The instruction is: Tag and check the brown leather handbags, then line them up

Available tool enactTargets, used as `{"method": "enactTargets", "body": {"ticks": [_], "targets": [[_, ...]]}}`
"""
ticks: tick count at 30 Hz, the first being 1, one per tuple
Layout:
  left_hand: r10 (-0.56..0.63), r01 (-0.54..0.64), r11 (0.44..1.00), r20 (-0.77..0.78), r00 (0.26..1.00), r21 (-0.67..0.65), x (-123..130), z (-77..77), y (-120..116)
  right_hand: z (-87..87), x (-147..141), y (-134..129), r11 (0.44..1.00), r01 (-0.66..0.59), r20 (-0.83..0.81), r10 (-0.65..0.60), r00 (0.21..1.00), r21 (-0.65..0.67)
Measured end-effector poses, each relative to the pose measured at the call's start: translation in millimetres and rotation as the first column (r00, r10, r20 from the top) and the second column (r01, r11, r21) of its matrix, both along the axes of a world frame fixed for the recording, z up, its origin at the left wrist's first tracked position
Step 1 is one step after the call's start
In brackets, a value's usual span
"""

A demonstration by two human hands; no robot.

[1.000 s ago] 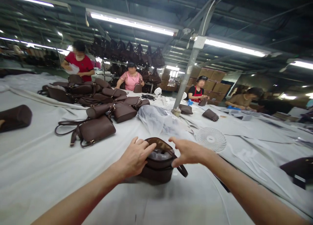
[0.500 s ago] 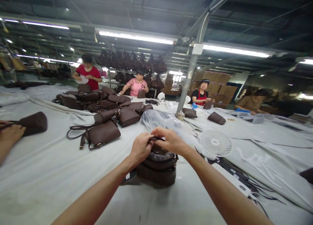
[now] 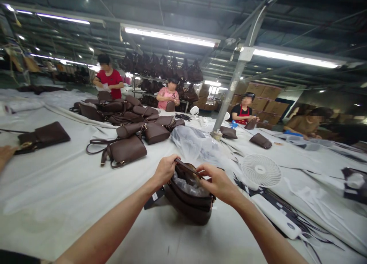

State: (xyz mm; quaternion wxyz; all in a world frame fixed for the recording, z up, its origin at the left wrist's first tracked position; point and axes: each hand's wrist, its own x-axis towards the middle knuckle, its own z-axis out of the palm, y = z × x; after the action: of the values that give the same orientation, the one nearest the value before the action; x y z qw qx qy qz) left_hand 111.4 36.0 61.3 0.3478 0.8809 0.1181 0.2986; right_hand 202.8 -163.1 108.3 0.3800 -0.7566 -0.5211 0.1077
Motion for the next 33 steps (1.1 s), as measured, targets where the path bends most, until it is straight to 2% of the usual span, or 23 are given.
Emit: {"method": "enactTargets", "body": {"ticks": [2,4,7,9,10,12,13,14,15,18,20,25,27,31,33], "targets": [[-0.003,0.003,1.000,-0.035,0.999,-0.004,-1.3,3.3,2.8,-5.3,1.4,2.4,0.999,0.013,-0.102,-0.009,0.995,0.030],[-0.014,0.018,0.999,-0.090,0.996,0.045,-5.0,10.2,1.0,-12.1,6.3,4.5,0.995,0.044,-0.216,-0.024,0.976,0.090],[0.034,-0.036,0.968,0.012,0.999,0.246,-17.0,22.8,-18.1,-19.6,13.9,2.7,0.978,0.109,-0.407,-0.027,0.913,0.179],[-0.020,-0.036,0.914,0.134,0.991,0.405,-27.3,27.3,-41.0,-22.6,16.4,-3.3,0.966,0.130,-0.524,0.007,0.852,0.225],[-0.107,0.030,0.875,0.133,0.985,0.483,-31.7,27.3,-53.7,-24.4,16.9,-7.7,0.959,0.131,-0.575,0.040,0.817,0.253],[-0.291,0.229,0.760,0.003,0.957,0.609,-36.9,23.1,-77.2,-30.3,16.0,-18.9,0.938,0.143,-0.664,0.112,0.739,0.317],[-0.336,0.303,0.703,-0.075,0.939,0.643,-37.3,19.5,-86.7,-35.0,14.7,-25.4,0.925,0.158,-0.695,0.140,0.705,0.347],[-0.340,0.337,0.668,-0.131,0.931,0.663,-36.4,15.5,-94.4,-40.9,12.8,-32.2,0.913,0.179,-0.713,0.152,0.684,0.367],[-0.312,0.332,0.658,-0.157,0.937,0.675,-34.3,11.5,-100.1,-48.1,10.2,-39.2,0.907,0.197,-0.719,0.148,0.679,0.372],[-0.207,0.260,0.684,-0.160,0.965,0.682,-25.8,2.6,-108.1,-75.0,-0.3,-56.8,0.928,0.159,-0.673,0.119,0.730,0.337],[-0.200,0.265,0.692,-0.175,0.964,0.671,-21.2,-0.5,-110.2,-94.5,-7.9,-62.3,0.933,0.113,-0.610,0.128,0.782,0.340],[-0.197,0.261,0.715,-0.172,0.965,0.649,-19.3,-4.2,-118.2,-131.3,-23.0,-53.6,0.872,0.206,-0.494,0.047,0.868,0.445],[-0.190,0.245,0.684,-0.157,0.969,0.687,-22.1,-4.2,-120.8,-139.8,-29.1,-48.4,0.839,0.263,-0.499,0.012,0.866,0.476],[-0.235,0.217,0.543,-0.101,0.967,0.811,-31.2,-2.3,-120.4,-153.0,-43.8,-42.8,0.794,0.365,-0.535,-0.060,0.842,0.485],[-0.273,0.217,0.509,-0.083,0.959,0.833,-35.6,-3.2,-118.6,-158.6,-51.1,-41.2,0.788,0.374,-0.509,-0.090,0.856,0.489]]}}
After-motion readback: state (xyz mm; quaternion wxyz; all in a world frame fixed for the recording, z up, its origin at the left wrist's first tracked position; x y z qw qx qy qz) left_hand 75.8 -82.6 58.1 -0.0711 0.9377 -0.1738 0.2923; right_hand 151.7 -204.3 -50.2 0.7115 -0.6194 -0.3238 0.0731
